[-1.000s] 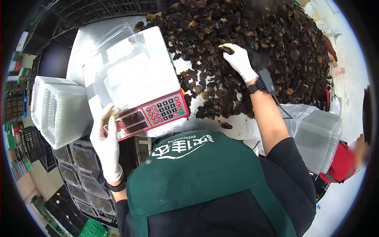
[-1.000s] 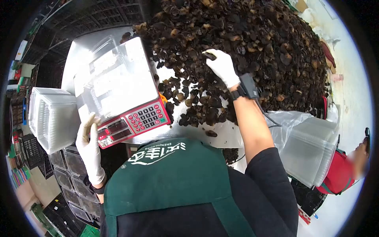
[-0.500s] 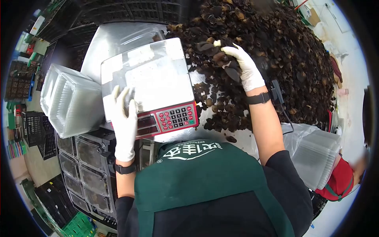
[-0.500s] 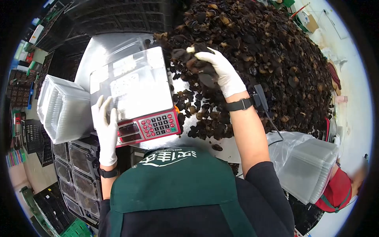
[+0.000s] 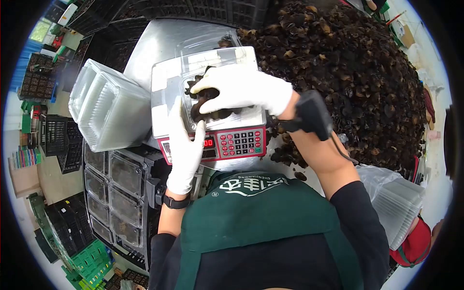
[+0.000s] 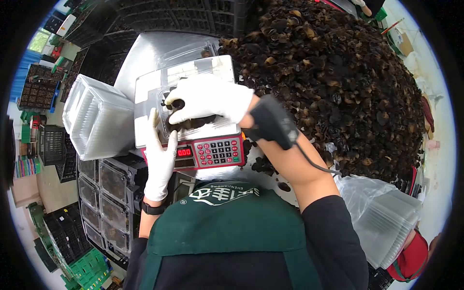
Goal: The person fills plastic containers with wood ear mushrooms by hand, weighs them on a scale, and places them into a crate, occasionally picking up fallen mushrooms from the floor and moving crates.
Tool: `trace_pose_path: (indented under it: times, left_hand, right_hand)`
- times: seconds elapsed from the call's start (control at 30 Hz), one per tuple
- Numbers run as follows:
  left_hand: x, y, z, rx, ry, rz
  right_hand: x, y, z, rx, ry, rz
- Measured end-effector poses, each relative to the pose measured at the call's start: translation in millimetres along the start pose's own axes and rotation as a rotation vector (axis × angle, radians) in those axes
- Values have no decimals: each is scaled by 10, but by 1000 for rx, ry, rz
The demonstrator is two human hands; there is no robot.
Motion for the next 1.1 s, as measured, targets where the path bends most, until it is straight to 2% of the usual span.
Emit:
trace_pose_path:
  times: [0.03, 0.07, 0.17, 0.23, 0.3, 0.37, 0.43, 0.57, 0.63, 0.7, 0.77, 0.83, 0.9, 1.0, 1.1]
  left_hand:
    - [5, 2, 11, -5, -9, 11]
    - [-3, -1, 2, 0, -17, 12]
    - [-7, -1, 6, -18, 19, 14]
    - [-10, -3, 3, -11, 18, 13]
    - [-13, -23, -23, 6, 5, 17]
    - [-23, -49, -84, 31, -21, 32]
    - [-38, -82, -153, 55, -49, 50]
    - [-55, -145, -277, 132, -90, 33]
    - [-51, -153, -307, 153, -121, 49]
    - [-50, -152, -313, 161, -118, 48]
    - [-54, -153, -327, 170, -124, 52]
    - [-69, -149, -346, 175, -140, 61]
    - [-91, -164, -403, 197, -149, 68]
    - [-152, -181, -449, 205, -162, 81]
    - [-118, -206, -467, 272, -226, 106]
  right_hand:
    - [-186, 41, 195, -84, -71, -101]
    - [-326, 103, 157, 110, -88, -37]
    - [-808, 623, -280, 274, -316, -429]
    - [-951, 1220, -691, 407, -300, -630]
    - [-874, 1925, -1115, 677, -43, -633]
    - [-641, 2532, -1226, 755, 437, -564]
    - [-327, 2929, -1194, 927, 400, -504]
    - [278, 2912, -880, 872, 313, -427]
    - [471, 2707, -704, 821, 391, -356]
    - [548, 2603, -738, 779, 464, -381]
    - [426, 2582, -809, 663, 505, -606]
    - [345, 2618, -998, 635, 443, -739]
    - [258, 2587, -1035, 517, 461, -806]
    - [158, 2627, -1242, 545, 252, -891]
    - [-32, 2833, -1384, 685, 123, -963]
Point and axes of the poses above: each hand's wrist, its own y-axis away from the middle knuckle, its own x-axis out of the palm, z = x × y, the point moved 9 cm from there along -y, towards the middle knuckle, and after that the axes turned 4 degrees about x, right-handed, at the moved point
